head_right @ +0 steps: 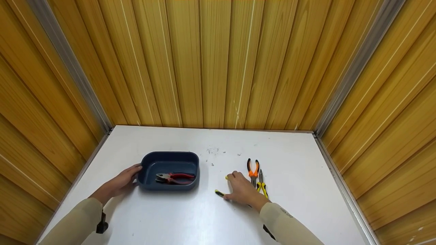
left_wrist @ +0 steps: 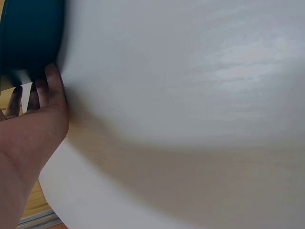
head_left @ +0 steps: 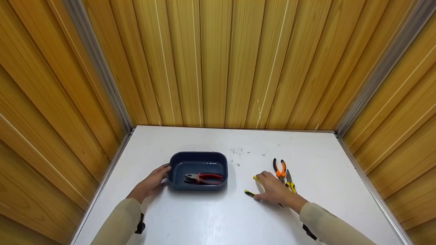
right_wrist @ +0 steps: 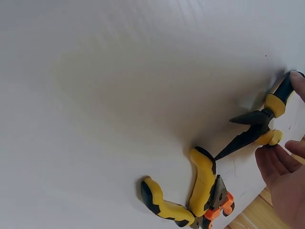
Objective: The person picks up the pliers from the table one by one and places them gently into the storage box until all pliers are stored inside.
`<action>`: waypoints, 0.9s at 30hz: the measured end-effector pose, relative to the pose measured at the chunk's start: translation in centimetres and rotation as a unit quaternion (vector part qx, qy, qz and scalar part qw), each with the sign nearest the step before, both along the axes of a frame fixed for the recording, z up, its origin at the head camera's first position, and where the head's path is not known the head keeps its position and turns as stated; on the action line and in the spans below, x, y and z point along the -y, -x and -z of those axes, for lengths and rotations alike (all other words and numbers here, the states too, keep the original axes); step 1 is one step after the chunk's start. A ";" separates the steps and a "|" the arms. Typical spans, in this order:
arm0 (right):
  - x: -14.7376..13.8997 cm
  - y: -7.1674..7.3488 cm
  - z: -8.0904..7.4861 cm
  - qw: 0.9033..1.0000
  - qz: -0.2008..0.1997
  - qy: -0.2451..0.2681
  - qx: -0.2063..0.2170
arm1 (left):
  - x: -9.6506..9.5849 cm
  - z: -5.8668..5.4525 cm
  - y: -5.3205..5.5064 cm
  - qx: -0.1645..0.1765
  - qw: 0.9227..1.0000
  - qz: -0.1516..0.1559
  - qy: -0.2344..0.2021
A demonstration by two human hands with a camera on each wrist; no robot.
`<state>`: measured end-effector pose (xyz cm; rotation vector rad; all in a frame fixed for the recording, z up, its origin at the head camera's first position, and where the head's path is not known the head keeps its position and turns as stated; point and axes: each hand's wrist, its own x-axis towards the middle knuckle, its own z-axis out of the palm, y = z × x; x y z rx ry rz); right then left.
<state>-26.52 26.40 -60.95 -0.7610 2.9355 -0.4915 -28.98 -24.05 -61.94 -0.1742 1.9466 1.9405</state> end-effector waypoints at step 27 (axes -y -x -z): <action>1.8 -0.9 0.2 1.000 -0.023 0.009 0.005 | -0.1 -0.3 0.0 -0.003 1.000 0.001 0.014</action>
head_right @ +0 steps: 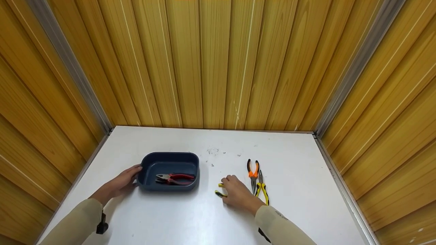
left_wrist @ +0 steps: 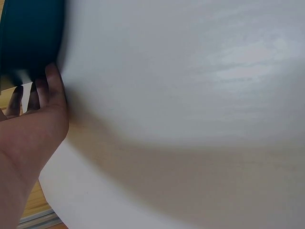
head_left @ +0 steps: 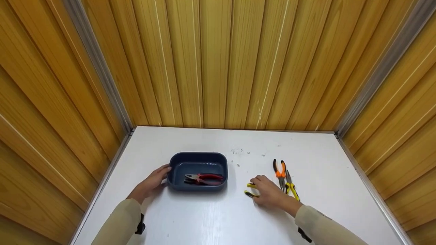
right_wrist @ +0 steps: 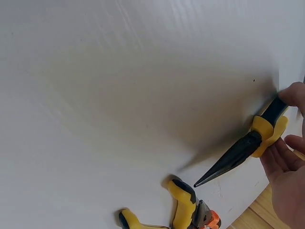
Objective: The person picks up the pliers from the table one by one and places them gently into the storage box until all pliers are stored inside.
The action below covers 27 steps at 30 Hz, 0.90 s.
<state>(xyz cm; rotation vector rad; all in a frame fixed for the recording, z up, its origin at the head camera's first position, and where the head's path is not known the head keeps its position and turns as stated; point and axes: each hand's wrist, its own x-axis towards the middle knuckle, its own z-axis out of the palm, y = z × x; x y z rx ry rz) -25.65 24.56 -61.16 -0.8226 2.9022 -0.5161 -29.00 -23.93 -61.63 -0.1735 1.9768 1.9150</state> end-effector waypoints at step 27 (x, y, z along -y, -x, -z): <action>0.0 0.0 0.9 0.998 -0.026 0.006 -0.054 | 0.2 0.2 0.1 -0.001 1.000 0.001 0.008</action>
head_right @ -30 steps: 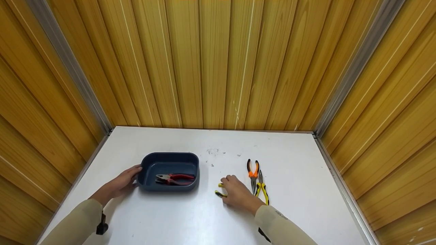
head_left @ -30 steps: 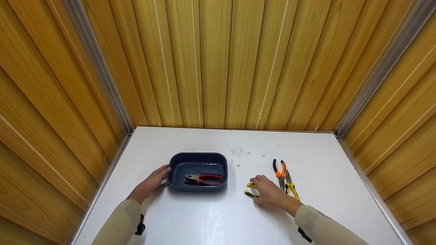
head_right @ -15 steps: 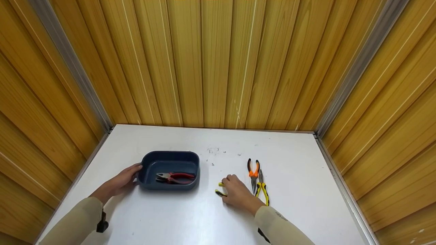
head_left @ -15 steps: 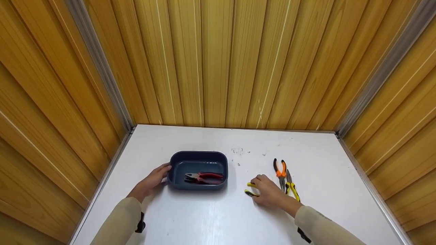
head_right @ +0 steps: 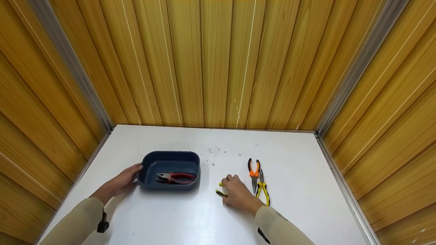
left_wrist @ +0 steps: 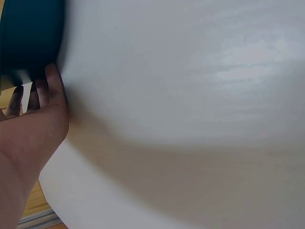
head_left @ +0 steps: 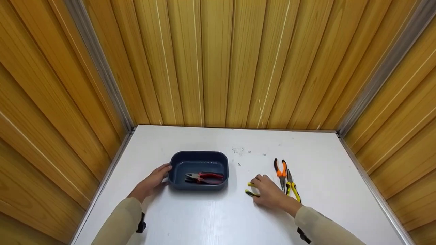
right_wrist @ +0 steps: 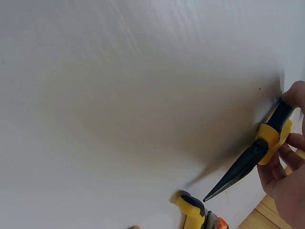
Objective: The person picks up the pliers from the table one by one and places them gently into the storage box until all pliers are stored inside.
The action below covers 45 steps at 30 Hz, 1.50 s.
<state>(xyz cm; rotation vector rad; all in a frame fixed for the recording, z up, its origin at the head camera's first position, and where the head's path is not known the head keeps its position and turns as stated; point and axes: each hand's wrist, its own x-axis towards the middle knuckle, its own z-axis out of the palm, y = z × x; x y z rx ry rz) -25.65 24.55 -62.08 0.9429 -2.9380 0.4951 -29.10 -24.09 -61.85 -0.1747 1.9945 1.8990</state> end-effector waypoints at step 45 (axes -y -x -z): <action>7.2 4.2 -7.4 0.997 -0.023 0.069 0.026 | -0.2 0.0 0.1 0.005 1.000 0.005 -0.010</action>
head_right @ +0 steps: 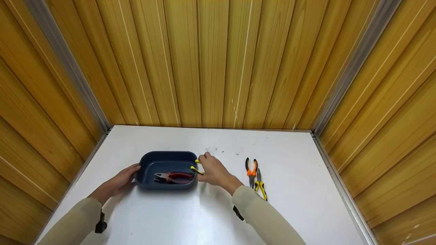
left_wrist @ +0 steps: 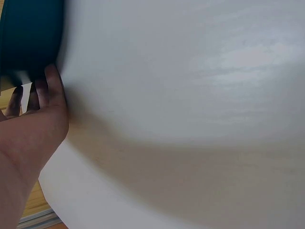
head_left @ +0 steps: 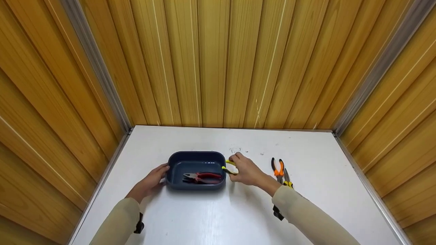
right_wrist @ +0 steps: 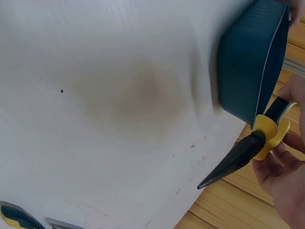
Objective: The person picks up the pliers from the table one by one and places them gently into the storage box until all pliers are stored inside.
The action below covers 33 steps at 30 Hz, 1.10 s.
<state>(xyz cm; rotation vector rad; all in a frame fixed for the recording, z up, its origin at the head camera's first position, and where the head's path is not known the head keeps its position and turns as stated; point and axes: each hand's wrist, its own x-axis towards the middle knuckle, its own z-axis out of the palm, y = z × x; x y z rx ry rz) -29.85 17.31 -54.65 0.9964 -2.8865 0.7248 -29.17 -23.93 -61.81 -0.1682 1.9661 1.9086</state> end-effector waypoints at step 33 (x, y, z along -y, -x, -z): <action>8.5 2.1 -1.9 1.000 -0.016 -0.005 0.024 | 0.1 -0.3 -0.2 -0.006 1.000 0.006 0.014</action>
